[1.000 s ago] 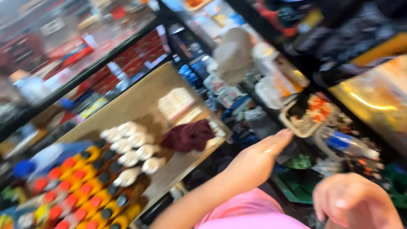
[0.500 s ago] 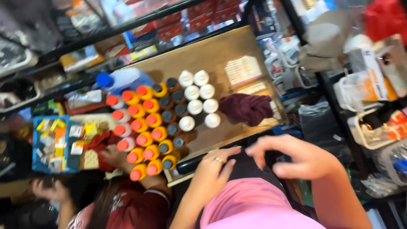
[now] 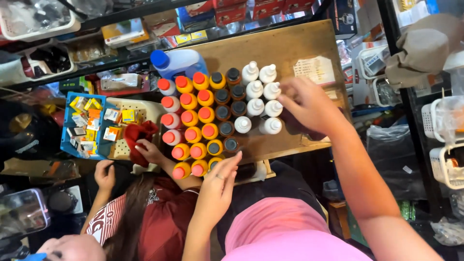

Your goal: Organizing and arranging various liquid bottles and aerosol cans on a shelf and counter.

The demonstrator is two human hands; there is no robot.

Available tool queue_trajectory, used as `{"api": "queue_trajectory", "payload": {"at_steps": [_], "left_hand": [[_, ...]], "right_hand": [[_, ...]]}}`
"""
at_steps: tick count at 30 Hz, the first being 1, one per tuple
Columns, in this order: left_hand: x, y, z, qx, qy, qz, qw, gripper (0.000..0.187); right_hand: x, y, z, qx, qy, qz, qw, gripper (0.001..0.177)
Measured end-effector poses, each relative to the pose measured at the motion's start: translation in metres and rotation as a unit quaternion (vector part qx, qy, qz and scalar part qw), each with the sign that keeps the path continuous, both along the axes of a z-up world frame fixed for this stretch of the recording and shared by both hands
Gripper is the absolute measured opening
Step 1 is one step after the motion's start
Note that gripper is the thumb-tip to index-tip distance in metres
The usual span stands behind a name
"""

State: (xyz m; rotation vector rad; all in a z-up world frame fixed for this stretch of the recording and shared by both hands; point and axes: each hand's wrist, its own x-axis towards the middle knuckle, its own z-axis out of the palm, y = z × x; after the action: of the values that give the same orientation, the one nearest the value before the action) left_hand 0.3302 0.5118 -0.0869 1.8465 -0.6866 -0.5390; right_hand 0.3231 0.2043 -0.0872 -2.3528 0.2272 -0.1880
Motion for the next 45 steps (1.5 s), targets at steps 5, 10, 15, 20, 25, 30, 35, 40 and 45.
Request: {"api": "queue_trajectory", "payload": {"at_steps": [5,10,15,20,25,30,35,40,45], "left_hand": [[0.005,0.000,0.006,-0.020,0.011,0.016,1.000,0.037],[-0.004,0.006,0.015,-0.014,-0.010,0.029,0.999,0.031],[-0.023,0.031,-0.001,-0.033,0.043,0.092,0.994,0.025],[-0.027,0.038,-0.006,-0.031,0.059,0.103,0.992,0.026],[-0.013,0.030,0.008,-0.030,0.020,0.086,0.996,0.026],[-0.002,0.018,0.017,-0.052,-0.074,0.066,0.994,0.030],[0.024,-0.020,0.021,-0.110,-0.100,0.033,0.988,0.033],[0.025,-0.103,0.016,-0.108,-0.148,-0.107,0.977,0.068],[-0.016,-0.195,0.063,-0.111,-0.106,-0.049,0.987,0.114]], "right_hand": [[0.109,0.039,-0.005,-0.049,-0.122,0.129,0.983,0.027],[0.230,0.079,-0.093,-0.142,-0.139,0.156,0.968,0.045],[0.286,0.086,-0.165,-0.143,0.045,0.089,0.985,0.068],[0.304,0.066,-0.184,-0.144,0.076,0.159,0.974,0.057],[0.330,0.042,-0.180,-0.177,0.073,0.166,0.967,0.062],[0.333,0.012,-0.131,-0.190,-0.012,0.128,0.973,0.057],[0.268,-0.045,-0.042,-0.206,-0.131,0.078,0.967,0.040],[0.165,-0.070,0.046,-0.183,-0.228,-0.058,0.955,0.050],[0.010,-0.067,0.112,0.049,-0.291,-0.096,0.950,0.041]]}}
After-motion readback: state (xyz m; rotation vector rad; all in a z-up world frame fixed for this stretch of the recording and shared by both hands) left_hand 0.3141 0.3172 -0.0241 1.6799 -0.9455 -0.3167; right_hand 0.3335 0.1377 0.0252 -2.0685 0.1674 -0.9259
